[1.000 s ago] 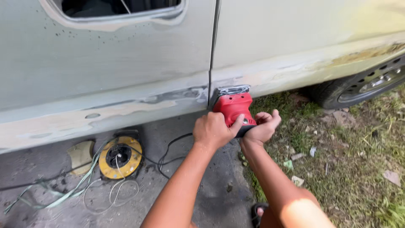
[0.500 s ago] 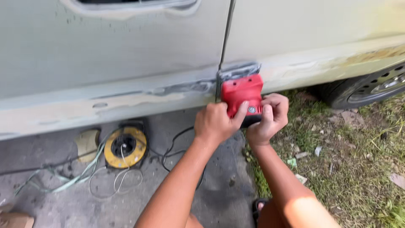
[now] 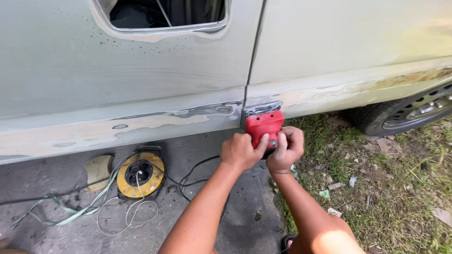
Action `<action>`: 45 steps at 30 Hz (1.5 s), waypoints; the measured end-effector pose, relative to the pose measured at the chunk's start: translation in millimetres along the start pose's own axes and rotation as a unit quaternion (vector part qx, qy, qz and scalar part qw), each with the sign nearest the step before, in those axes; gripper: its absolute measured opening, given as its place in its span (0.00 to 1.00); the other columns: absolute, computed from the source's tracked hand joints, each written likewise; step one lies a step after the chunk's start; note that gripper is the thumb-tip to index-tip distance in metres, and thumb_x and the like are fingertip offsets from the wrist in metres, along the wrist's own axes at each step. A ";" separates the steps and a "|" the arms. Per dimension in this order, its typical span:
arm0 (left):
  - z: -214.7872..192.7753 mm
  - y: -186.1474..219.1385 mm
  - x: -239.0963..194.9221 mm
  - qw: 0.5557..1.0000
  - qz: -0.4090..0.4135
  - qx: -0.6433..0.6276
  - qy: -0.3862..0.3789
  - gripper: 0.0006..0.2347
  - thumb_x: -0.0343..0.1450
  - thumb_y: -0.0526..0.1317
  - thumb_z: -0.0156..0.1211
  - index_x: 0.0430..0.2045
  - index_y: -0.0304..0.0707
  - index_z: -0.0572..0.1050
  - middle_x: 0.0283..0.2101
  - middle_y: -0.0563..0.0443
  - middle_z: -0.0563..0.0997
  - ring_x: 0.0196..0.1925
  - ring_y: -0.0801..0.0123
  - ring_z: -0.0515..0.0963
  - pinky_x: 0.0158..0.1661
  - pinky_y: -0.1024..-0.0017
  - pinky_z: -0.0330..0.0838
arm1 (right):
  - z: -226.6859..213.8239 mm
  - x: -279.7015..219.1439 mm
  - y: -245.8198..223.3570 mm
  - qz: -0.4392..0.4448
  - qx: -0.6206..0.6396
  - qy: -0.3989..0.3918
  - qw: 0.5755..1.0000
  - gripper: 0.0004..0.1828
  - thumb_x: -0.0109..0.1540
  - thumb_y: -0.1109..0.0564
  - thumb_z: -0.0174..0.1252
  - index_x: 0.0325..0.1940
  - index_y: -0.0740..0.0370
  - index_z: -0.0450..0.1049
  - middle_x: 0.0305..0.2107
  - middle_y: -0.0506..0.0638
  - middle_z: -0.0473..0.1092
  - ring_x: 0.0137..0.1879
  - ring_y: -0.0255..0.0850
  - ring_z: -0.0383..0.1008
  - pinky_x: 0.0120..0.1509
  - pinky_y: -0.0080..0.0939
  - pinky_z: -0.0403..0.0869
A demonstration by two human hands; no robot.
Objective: The person uses a red electric sander to smooth the lower side panel of a white van. They move the tool back and forth along the seam between the door and the rear panel, focusing on removing old paint or filler.
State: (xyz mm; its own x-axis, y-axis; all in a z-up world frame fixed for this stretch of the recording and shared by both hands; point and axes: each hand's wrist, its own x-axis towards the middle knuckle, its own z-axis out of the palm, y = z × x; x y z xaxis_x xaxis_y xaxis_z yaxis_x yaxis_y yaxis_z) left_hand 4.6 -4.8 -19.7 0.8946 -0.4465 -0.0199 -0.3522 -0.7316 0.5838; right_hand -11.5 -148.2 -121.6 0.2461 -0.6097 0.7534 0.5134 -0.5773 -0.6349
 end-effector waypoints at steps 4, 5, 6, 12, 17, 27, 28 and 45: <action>-28.7 19.8 -2.2 1.000 -0.011 -0.009 -0.008 0.31 0.67 0.66 0.41 0.17 0.33 0.79 0.24 0.34 0.81 0.36 0.38 0.84 0.40 0.48 0.77 | 3.0 29.4 -31.4 0.017 0.056 0.011 0.998 0.12 0.62 0.57 0.51 0.25 0.65 0.70 0.28 0.59 0.70 0.41 0.50 0.72 0.54 0.45 0.69; -34.9 22.2 1.8 0.999 0.003 -0.030 0.014 0.31 0.67 0.65 0.40 0.17 0.33 0.79 0.24 0.34 0.81 0.36 0.38 0.84 0.39 0.48 0.77 | 6.0 41.1 -43.5 -0.044 0.043 -0.008 0.998 0.17 0.62 0.49 0.53 0.28 0.65 0.71 0.29 0.59 0.69 0.41 0.52 0.71 0.53 0.47 0.69; -40.3 22.4 -0.7 0.998 0.011 -0.047 0.030 0.31 0.67 0.65 0.40 0.18 0.32 0.79 0.24 0.34 0.81 0.36 0.38 0.84 0.38 0.48 0.77 | 6.4 46.3 -59.6 -0.097 0.029 -0.027 0.995 0.23 0.63 0.41 0.54 0.31 0.66 0.72 0.30 0.60 0.69 0.40 0.54 0.70 0.51 0.49 0.69; -13.6 8.0 -7.6 0.999 0.011 -0.036 0.013 0.28 0.71 0.60 0.42 0.16 0.32 0.78 0.22 0.37 0.81 0.33 0.41 0.84 0.39 0.54 0.79 | -6.8 13.8 -19.0 -0.094 -0.068 -0.067 0.991 0.15 0.61 0.47 0.59 0.30 0.62 0.72 0.29 0.54 0.67 0.41 0.53 0.72 0.51 0.49 0.70; -26.8 20.8 -9.8 0.999 0.015 -0.047 0.007 0.32 0.69 0.64 0.39 0.19 0.31 0.79 0.26 0.33 0.82 0.38 0.38 0.84 0.40 0.49 0.77 | -6.8 36.9 -36.4 -0.104 -0.016 -0.041 0.994 0.13 0.62 0.53 0.54 0.33 0.67 0.71 0.32 0.60 0.69 0.45 0.57 0.73 0.56 0.52 0.70; -31.9 24.4 -5.3 0.997 0.025 -0.064 0.030 0.31 0.69 0.64 0.40 0.21 0.31 0.80 0.27 0.34 0.83 0.38 0.40 0.85 0.40 0.51 0.78 | -4.4 43.5 -31.3 0.032 0.047 0.027 0.998 0.13 0.64 0.50 0.54 0.41 0.64 0.71 0.40 0.58 0.72 0.47 0.43 0.73 0.58 0.42 0.71; -24.3 16.3 -4.2 0.997 0.026 -0.061 0.037 0.31 0.69 0.64 0.40 0.21 0.31 0.80 0.27 0.34 0.83 0.38 0.40 0.85 0.40 0.51 0.78 | -2.4 30.4 -23.2 0.029 0.053 0.027 0.998 0.13 0.64 0.50 0.54 0.41 0.64 0.71 0.40 0.58 0.72 0.47 0.43 0.73 0.58 0.42 0.71; -26.3 14.2 -4.7 0.999 -0.013 0.004 -0.034 0.32 0.69 0.64 0.38 0.25 0.30 0.82 0.31 0.34 0.84 0.42 0.41 0.85 0.44 0.50 0.78 | 1.3 8.3 -15.0 0.044 -0.029 0.018 0.998 0.07 0.66 0.59 0.55 0.37 0.65 0.75 0.37 0.60 0.75 0.48 0.50 0.78 0.58 0.46 0.73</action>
State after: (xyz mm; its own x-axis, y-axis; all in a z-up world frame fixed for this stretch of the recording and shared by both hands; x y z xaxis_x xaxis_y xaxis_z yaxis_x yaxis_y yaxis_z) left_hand 2.6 0.4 10.0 0.8828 -0.4607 -0.0912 -0.3310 -0.7481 0.5751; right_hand -16.0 -143.9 -105.6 0.2580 -0.6783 0.6880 0.4425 -0.5501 -0.7082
